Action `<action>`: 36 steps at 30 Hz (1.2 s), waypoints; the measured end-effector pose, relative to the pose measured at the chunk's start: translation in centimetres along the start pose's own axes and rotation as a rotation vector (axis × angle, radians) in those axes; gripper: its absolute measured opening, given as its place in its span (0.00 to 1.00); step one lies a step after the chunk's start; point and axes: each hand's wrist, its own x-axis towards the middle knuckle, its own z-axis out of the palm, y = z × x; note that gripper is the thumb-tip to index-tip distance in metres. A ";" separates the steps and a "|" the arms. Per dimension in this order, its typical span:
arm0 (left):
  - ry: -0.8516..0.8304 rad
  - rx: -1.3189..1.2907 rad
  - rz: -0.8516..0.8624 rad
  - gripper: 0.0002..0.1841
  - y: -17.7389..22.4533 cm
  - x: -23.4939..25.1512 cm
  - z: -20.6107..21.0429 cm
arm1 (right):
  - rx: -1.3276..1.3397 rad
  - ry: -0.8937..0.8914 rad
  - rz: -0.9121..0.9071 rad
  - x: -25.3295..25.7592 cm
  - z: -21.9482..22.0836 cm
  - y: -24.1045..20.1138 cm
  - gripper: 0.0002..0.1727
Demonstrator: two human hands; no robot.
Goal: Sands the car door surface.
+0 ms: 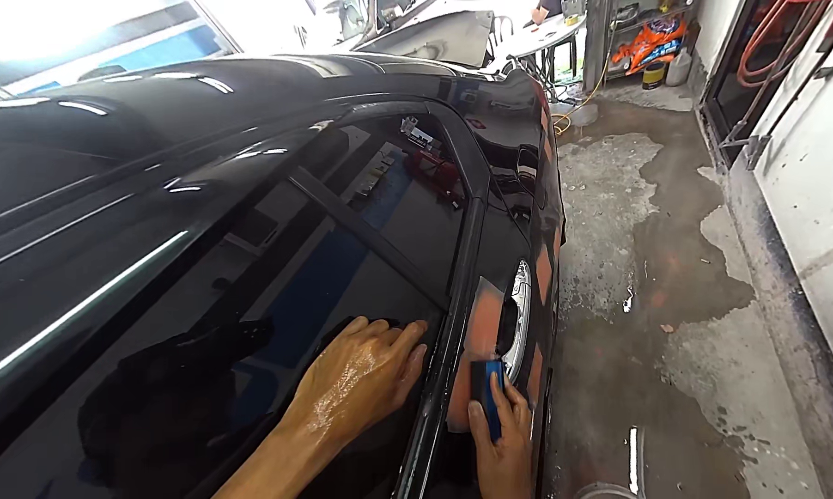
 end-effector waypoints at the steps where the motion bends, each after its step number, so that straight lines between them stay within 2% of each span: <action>1: 0.004 0.001 0.002 0.21 -0.1 0.1 0.0 | -0.006 -0.017 -0.006 -1.0 -0.5 0.3 0.29; 3: 0.005 0.005 -0.001 0.21 -0.2 0.1 0.0 | -0.010 -0.062 0.013 -2.8 -1.3 0.7 0.29; 7: 0.000 0.007 -0.001 0.21 0.0 0.2 -0.1 | -0.012 0.032 0.053 1.0 0.7 -1.1 0.30; 12: 0.009 0.005 -0.004 0.21 -0.2 0.2 0.0 | -0.015 -0.023 0.028 -1.3 -0.6 0.2 0.29; 16: 0.006 -0.004 -0.004 0.21 -0.1 0.2 0.1 | 0.006 0.016 0.057 1.4 0.4 -0.9 0.29; 20: 0.016 -0.014 -0.004 0.21 -0.2 0.2 0.0 | -0.009 -0.048 0.019 -1.7 -1.1 0.5 0.29; 24: 0.007 -0.005 0.003 0.21 -0.1 0.1 0.1 | 0.023 -0.007 0.058 0.3 -0.1 -0.5 0.30; 28: 0.020 -0.005 -0.003 0.21 -0.2 0.1 0.1 | 0.013 -0.054 0.035 -2.0 -1.2 0.6 0.29; 33: 0.018 -0.002 0.000 0.21 -0.3 0.1 0.2 | 0.023 0.028 0.086 2.9 1.2 -1.5 0.31; 36: 0.029 -0.020 -0.001 0.21 -0.2 0.0 0.1 | -0.042 0.009 -0.016 -0.7 0.7 -1.3 0.30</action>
